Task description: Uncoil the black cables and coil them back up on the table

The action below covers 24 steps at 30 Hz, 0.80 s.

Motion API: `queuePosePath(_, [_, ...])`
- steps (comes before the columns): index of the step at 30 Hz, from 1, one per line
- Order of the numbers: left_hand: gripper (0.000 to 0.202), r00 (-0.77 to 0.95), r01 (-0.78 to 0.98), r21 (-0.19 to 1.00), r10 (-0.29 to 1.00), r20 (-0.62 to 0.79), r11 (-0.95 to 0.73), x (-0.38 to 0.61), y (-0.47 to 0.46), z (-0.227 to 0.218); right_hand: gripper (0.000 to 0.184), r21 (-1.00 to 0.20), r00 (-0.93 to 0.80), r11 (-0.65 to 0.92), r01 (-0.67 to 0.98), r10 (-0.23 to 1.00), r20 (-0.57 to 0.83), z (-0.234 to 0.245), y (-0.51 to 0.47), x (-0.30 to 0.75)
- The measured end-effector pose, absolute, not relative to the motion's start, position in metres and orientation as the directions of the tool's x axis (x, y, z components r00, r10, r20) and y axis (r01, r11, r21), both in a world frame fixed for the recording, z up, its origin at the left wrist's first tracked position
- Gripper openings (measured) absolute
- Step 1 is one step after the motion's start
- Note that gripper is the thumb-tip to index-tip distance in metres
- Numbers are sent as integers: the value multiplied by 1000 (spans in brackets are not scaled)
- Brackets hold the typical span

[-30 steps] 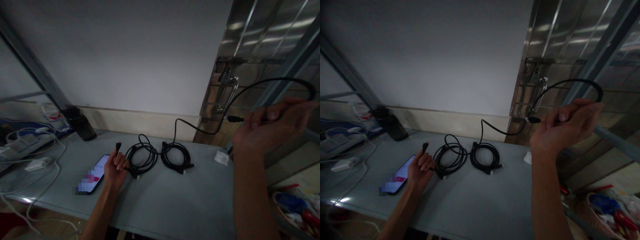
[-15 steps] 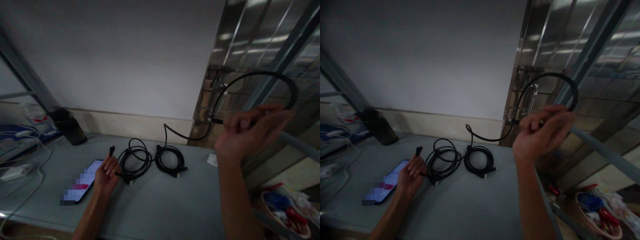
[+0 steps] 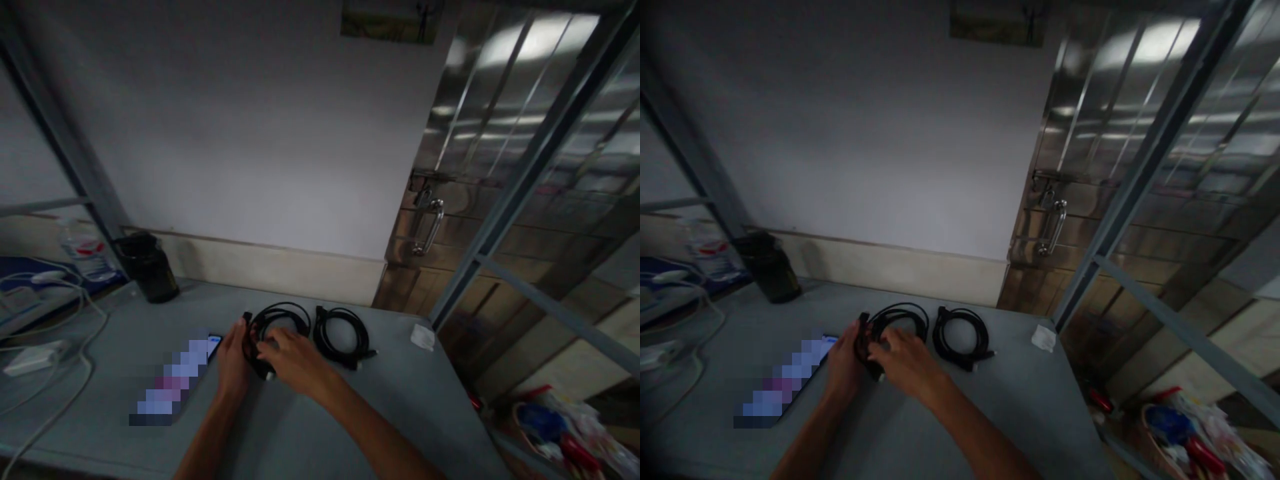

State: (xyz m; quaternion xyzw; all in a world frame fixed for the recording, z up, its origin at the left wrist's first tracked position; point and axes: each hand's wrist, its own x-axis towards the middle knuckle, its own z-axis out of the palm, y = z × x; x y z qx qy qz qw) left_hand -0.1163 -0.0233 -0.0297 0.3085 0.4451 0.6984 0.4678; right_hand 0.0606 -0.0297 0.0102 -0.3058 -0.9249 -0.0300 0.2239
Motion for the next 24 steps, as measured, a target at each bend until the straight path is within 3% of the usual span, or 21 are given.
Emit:
queuePosePath(3, [39,-515,5,967,828,222,-256,-117,-19,-44,22,-38,-699,765,642,606,379,-31,-30,49])
queuePosePath(5, [42,-514,298,919,768,383,-259,-117,-15,-55,22,-37,-690,750,660,625,364,-46,-30,50])
queuePosePath(8, [45,-463,487,843,750,473,-231,-117,-10,-68,26,-90,-663,737,670,648,375,-56,-31,53])
queuePosePath(13, [49,-500,517,835,725,474,-189,-115,-7,-79,21,-77,-631,707,703,670,390,-61,-31,53])
queuePosePath(17, [49,-523,477,857,722,454,-194,-115,-6,-82,33,-49,-652,716,697,661,371,-65,-30,53])
queuePosePath(21, [49,-495,467,860,746,445,-203,-117,-7,-84,49,-142,-669,768,625,620,410,-66,-30,56])
queuePosePath(24, [51,-472,483,852,758,450,-205,-118,-8,-84,40,-186,-663,761,622,638,392,-63,-31,58])
